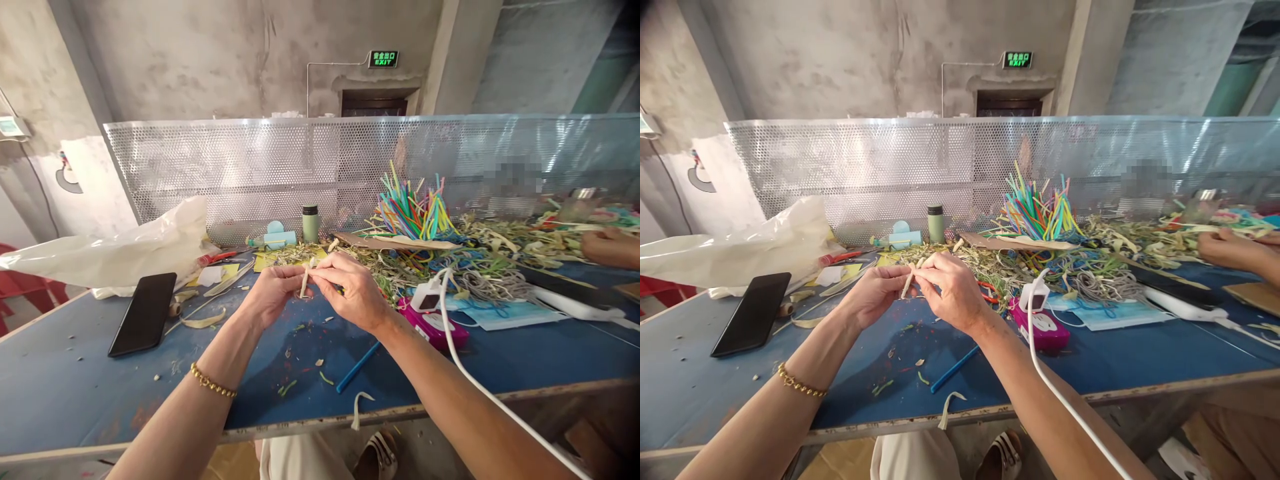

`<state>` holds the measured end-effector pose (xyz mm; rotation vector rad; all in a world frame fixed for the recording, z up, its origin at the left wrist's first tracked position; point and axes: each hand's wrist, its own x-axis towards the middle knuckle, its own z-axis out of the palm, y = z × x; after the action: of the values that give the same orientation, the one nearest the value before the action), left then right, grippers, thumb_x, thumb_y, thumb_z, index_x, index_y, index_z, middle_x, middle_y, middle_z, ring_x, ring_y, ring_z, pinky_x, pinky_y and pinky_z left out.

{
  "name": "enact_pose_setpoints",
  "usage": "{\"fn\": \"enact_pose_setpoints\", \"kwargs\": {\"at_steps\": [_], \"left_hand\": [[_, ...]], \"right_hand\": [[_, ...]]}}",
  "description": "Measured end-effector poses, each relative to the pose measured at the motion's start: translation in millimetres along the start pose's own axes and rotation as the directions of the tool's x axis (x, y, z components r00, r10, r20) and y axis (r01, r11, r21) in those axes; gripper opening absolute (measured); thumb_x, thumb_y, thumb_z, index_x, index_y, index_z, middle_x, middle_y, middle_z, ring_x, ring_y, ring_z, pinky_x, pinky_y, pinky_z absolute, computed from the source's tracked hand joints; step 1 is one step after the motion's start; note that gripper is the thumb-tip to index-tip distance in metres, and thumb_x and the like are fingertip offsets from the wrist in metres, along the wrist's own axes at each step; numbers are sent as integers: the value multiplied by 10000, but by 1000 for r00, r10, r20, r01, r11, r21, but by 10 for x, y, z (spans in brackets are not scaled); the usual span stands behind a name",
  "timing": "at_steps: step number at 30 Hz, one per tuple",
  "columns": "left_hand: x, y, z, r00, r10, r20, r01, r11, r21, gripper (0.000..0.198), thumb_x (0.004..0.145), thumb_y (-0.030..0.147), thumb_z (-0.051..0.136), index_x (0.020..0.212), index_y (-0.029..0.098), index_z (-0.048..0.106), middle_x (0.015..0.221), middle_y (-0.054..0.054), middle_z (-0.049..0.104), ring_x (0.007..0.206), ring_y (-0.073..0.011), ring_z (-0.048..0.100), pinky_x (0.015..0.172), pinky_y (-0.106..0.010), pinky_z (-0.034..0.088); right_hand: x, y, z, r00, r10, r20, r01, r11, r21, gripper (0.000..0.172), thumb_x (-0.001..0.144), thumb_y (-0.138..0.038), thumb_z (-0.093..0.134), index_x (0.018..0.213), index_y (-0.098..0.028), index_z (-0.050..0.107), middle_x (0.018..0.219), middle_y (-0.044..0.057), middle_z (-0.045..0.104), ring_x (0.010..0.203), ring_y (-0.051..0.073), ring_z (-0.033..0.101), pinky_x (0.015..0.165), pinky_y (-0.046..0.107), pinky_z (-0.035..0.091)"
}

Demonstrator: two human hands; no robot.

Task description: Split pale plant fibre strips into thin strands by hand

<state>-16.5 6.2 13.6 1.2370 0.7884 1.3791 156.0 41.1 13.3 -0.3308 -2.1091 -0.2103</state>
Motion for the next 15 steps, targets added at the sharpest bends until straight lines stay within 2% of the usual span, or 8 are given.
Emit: {"fn": "enact_pose_setpoints", "kwargs": {"at_steps": [7, 11, 15], "left_hand": [[7, 38, -18, 1000, -21, 13, 21, 999, -24, 148, 650, 113, 693, 778, 81, 760, 780, -100, 723, 628, -146, 651, 686, -273, 475], [8, 45, -9, 999, -23, -31, 22, 999, -39, 169, 723, 251, 720, 755, 87, 744, 769, -104, 721, 649, -169, 670, 696, -290, 487], [7, 22, 9, 998, 1, -63, -2, 1000, -21, 218, 668, 288, 795, 713, 86, 727, 702, -84, 709, 590, -149, 644, 678, -290, 489]], "right_hand": [[3, 24, -22, 999, -32, 29, 34, 998, -60, 224, 924, -192, 530, 1047, -193, 717, 939, 75, 635, 892, 196, 557, 804, 372, 472], [10, 7, -50, 994, -51, 102, 69, 980, -186, 253, 936, -195, 503, 1087, -188, 706, 944, 89, 629, 909, 216, 529, 813, 392, 444], [25, -52, -66, 981, -70, 181, 122, 949, -292, 243, 937, -182, 484, 1034, -165, 707, 944, 106, 621, 909, 229, 503, 806, 395, 414]]}}
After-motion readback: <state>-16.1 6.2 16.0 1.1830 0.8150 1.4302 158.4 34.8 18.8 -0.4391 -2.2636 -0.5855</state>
